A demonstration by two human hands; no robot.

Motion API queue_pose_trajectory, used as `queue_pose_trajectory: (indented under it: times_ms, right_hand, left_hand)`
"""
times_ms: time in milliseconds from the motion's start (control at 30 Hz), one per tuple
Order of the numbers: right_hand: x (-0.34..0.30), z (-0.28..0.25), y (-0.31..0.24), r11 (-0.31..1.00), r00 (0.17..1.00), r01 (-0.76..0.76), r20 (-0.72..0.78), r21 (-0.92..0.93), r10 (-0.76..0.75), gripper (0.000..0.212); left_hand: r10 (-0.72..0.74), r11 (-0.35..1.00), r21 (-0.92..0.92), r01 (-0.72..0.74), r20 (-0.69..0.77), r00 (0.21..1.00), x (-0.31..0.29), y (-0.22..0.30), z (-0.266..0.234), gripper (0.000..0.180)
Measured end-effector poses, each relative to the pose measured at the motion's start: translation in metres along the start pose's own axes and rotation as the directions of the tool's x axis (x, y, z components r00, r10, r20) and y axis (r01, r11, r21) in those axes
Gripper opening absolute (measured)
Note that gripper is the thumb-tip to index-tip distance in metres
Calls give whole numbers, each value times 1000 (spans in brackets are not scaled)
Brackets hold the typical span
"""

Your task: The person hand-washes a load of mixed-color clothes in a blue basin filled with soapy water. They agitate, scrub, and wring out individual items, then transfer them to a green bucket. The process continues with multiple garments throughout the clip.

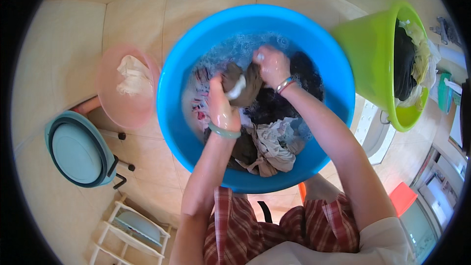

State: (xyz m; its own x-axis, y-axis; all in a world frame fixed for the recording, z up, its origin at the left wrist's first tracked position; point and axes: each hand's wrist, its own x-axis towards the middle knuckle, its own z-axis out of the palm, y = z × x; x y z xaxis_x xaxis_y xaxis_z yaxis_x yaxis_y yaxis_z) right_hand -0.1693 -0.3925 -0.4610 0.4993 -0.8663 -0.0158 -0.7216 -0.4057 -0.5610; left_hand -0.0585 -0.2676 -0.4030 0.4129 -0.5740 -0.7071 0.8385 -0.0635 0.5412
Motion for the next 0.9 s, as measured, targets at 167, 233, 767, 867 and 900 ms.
queue_pose_trajectory:
  times_ms: [167, 233, 767, 867, 900]
  right_hand:
    - [2, 4, 5, 993, 989, 113, -94, -34, -115, 26]
    - [-11, 1, 7, 916, 931, 362, 125, -173, -344, 35]
    - [-84, -58, -154, 727, 796, 576, -51, 373, -604, 29]
    - [-67, -48, -152, 743, 807, 586, -154, 323, -570, 25]
    - [-60, -45, -147, 741, 799, 601, -182, 299, -574, 22]
  left_hand:
    - [-39, 997, -76, 34, -59, 998, 27, 7, -49, 59]
    - [-80, 993, -83, 79, -8, 997, 35, -2, -59, 63]
    - [-214, 850, -282, 446, 587, 780, 34, 18, -29, 48]
    - [-226, 905, -221, 364, 476, 850, 19, 21, -18, 42]
    - [-229, 934, -199, 296, 300, 926, 12, 18, -7, 40]
